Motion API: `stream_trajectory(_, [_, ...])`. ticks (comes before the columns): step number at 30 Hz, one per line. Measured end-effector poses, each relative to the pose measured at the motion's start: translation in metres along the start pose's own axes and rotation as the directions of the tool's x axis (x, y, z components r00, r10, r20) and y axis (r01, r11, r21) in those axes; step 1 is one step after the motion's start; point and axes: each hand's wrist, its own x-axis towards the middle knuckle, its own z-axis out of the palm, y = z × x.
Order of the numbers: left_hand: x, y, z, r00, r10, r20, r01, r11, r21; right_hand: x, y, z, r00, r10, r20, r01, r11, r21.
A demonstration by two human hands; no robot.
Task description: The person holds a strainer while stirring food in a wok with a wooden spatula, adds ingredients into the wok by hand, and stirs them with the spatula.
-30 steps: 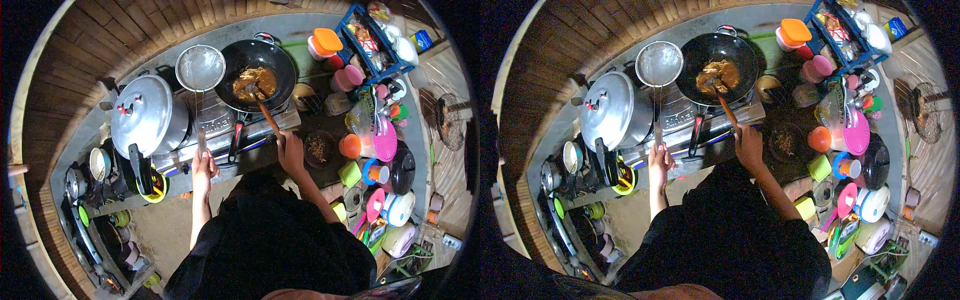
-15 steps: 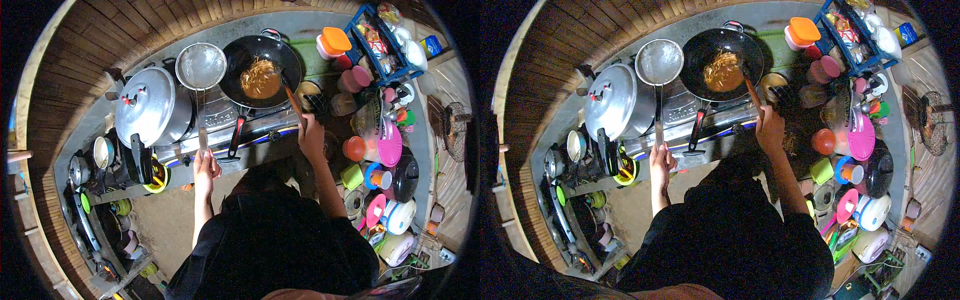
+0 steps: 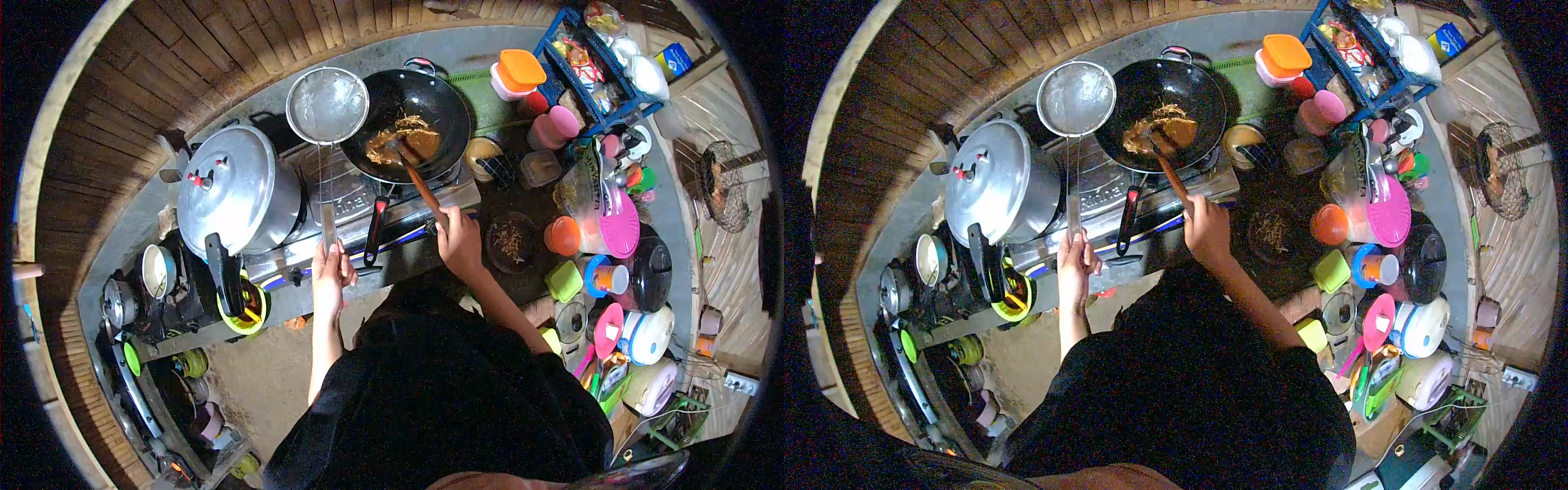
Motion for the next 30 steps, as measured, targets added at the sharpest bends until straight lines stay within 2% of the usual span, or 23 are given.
stream_trajectory(2, [0.0,0.001,-0.003,1.0,0.0,0.008,0.0,1.0,0.0,0.02,0.005,0.014,0.976,-0.146,-0.161,0.159,0.985,0.072])
stream_trajectory(5, [0.0,0.001,-0.009,1.0,-0.001,0.014,0.001,1.0,0.0,0.041,0.005,0.018,0.979,-0.095,-0.178,0.099,0.995,0.013])
stream_trajectory(8, [0.0,0.003,-0.015,1.0,-0.008,-0.01,0.008,1.0,-0.009,0.049,0.011,0.013,0.98,-0.041,-0.193,0.048,0.998,0.031])
stream_trajectory(9, [0.0,0.003,-0.017,1.0,-0.012,-0.01,0.012,1.0,-0.017,0.047,0.014,0.009,0.975,-0.058,-0.216,0.051,0.998,-0.038])
stream_trajectory(10, [0.0,0.004,-0.019,1.0,-0.017,-0.009,0.016,1.0,-0.025,0.043,0.016,0.006,0.975,-0.059,-0.216,0.051,0.998,-0.042])
stream_trajectory(12, [0.003,0.004,-0.024,1.0,-0.013,0.006,0.014,0.999,-0.039,0.031,0.02,-0.001,0.98,0.025,-0.198,-0.062,0.98,-0.187])
stream_trajectory(13, [0.005,0.004,-0.026,1.0,-0.008,0.02,0.009,0.999,-0.05,0.026,0.021,-0.005,0.983,0.102,-0.153,-0.131,0.972,-0.195])
stream_trajectory(17, [0.012,0.007,-0.03,1.0,-0.017,0.006,0.018,0.998,-0.067,-0.011,0.008,-0.015,0.983,0.116,-0.142,-0.141,0.974,-0.176])
stream_trajectory(20, [0.018,0.009,-0.032,1.0,-0.026,0.011,0.027,0.998,-0.06,-0.037,-0.006,-0.01,0.982,0.182,-0.055,-0.189,0.969,-0.158])
stream_trajectory(24, [0.025,0.007,-0.038,0.999,-0.017,0.049,0.019,0.998,-0.06,-0.042,-0.031,0.007,0.994,0.096,-0.059,-0.101,0.99,-0.095])
stream_trajectory(26, [0.026,0.008,-0.04,0.998,-0.015,0.061,0.018,0.998,-0.055,-0.027,-0.034,0.02,0.991,-0.01,-0.137,-0.001,0.997,-0.081])
stream_trajectory(28, [0.026,0.011,-0.041,0.996,-0.036,0.082,0.041,0.997,-0.069,-0.006,-0.033,0.031,0.993,0.012,-0.114,-0.022,0.995,-0.093])
stream_trajectory(30, [0.025,0.012,-0.042,0.996,-0.033,0.079,0.037,0.997,-0.061,0.016,-0.031,0.04,0.986,-0.005,-0.165,-0.01,0.996,-0.093])
